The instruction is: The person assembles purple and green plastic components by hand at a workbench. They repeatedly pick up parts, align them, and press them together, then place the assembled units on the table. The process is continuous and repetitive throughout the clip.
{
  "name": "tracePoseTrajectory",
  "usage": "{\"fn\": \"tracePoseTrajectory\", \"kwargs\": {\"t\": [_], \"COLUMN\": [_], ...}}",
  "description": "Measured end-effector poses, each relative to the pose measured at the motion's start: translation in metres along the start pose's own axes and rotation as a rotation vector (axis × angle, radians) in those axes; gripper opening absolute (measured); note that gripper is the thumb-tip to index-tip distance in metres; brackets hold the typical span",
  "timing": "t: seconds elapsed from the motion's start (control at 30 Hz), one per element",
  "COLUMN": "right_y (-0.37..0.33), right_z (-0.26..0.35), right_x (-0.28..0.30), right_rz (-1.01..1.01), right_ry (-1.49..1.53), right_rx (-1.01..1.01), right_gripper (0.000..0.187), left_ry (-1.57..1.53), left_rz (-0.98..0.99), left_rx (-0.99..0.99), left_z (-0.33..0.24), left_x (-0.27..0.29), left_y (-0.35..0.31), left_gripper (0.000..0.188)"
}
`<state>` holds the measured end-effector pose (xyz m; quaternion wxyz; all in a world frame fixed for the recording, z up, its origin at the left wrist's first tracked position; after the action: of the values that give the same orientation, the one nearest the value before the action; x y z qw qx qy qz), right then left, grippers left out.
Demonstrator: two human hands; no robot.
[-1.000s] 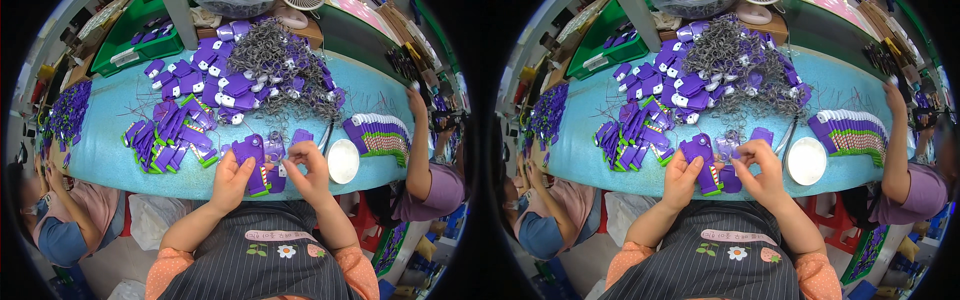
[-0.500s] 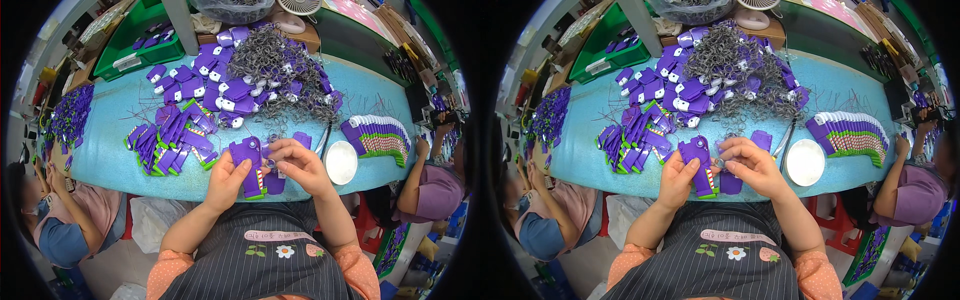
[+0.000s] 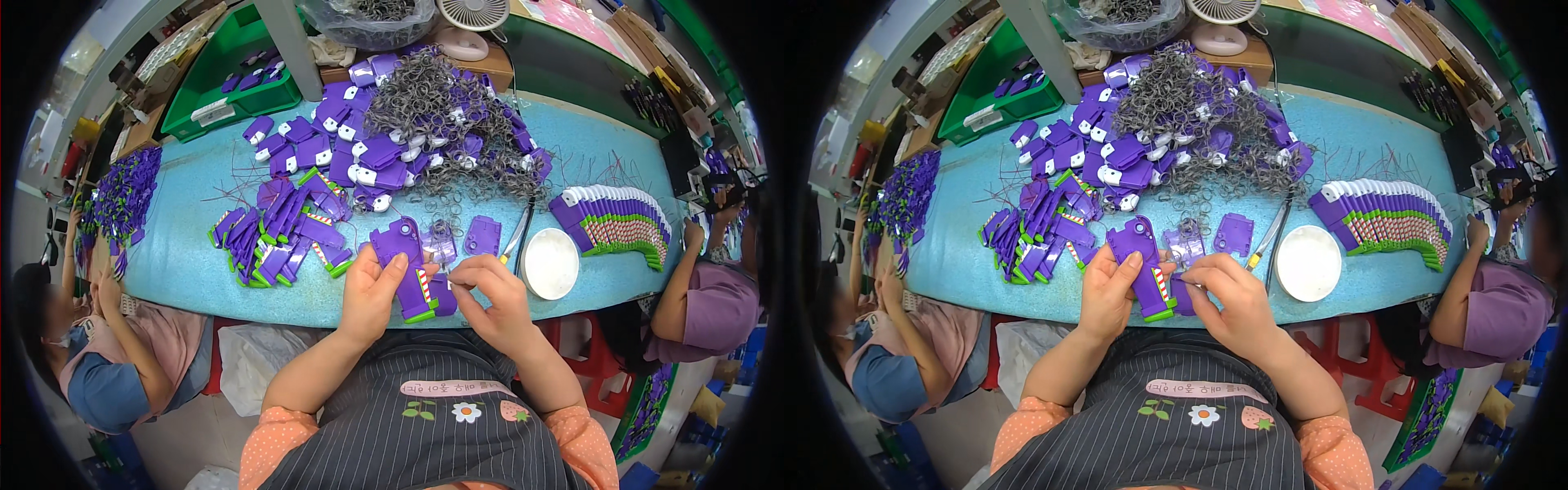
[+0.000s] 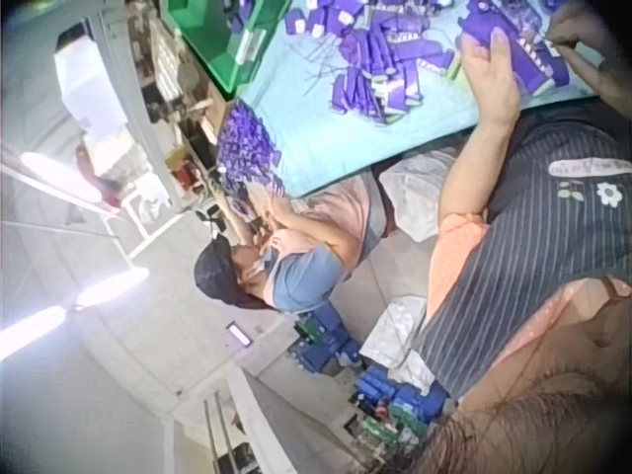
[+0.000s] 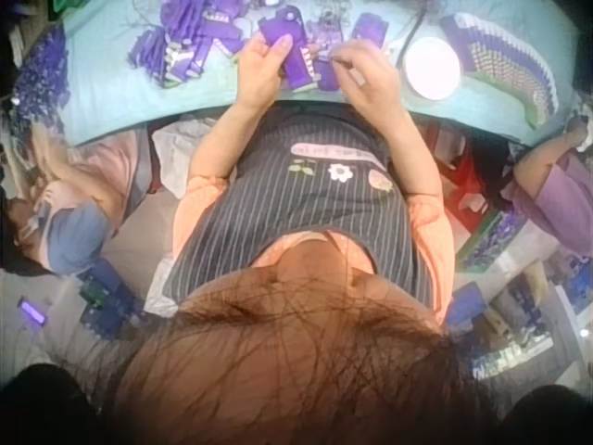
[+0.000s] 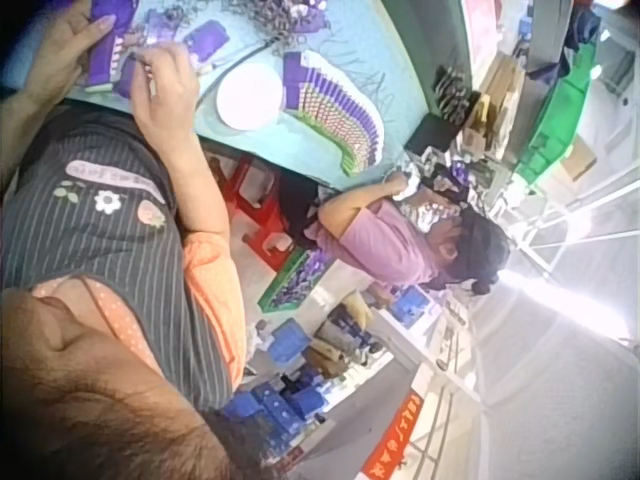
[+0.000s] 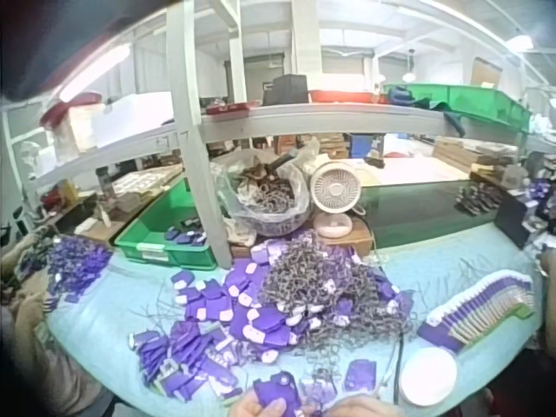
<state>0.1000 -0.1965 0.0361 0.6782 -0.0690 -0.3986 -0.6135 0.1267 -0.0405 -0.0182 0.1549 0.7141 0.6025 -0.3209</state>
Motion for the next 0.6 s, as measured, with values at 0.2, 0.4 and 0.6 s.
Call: {"fn": "tracePoseTrajectory", "kwargs": {"t": [0.2, 0.4, 0.6], "right_y": [-0.026, 0.005, 0.005], "right_z": [-0.042, -0.011, 0.017], "right_x": [-0.025, 0.0, -0.017], "right_rz": [-0.115, 0.095, 0.191], "right_ry": [0.648, -0.135, -0.631], "right_rx": [-0.609, -0.04, 0.368], "right_gripper": [0.011, 0.016, 0.022], "left_ry": [0.009, 0.114, 0.072], "left_rz": [0.003, 0.019, 0.015], "left_rx": [-0.041, 0.001, 0.077], "left_z": [0.005, 0.007, 0.002], "left_x": [-0.005, 0.003, 0.009], "left_y": [-0.007, -0.003, 0.009], "left_gripper": [0.025, 0.021, 0.02]}}
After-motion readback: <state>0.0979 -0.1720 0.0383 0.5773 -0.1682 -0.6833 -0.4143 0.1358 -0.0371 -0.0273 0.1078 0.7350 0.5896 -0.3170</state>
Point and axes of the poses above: each hand's wrist, its own y-axis towards the middle knuckle, its own x-axis out of the back of the hand, z = x × y, the point moved 6 cm from there along y, towards the middle knuckle, and after that the axes turned 10 degrees about -y, right-handed, at the moved point
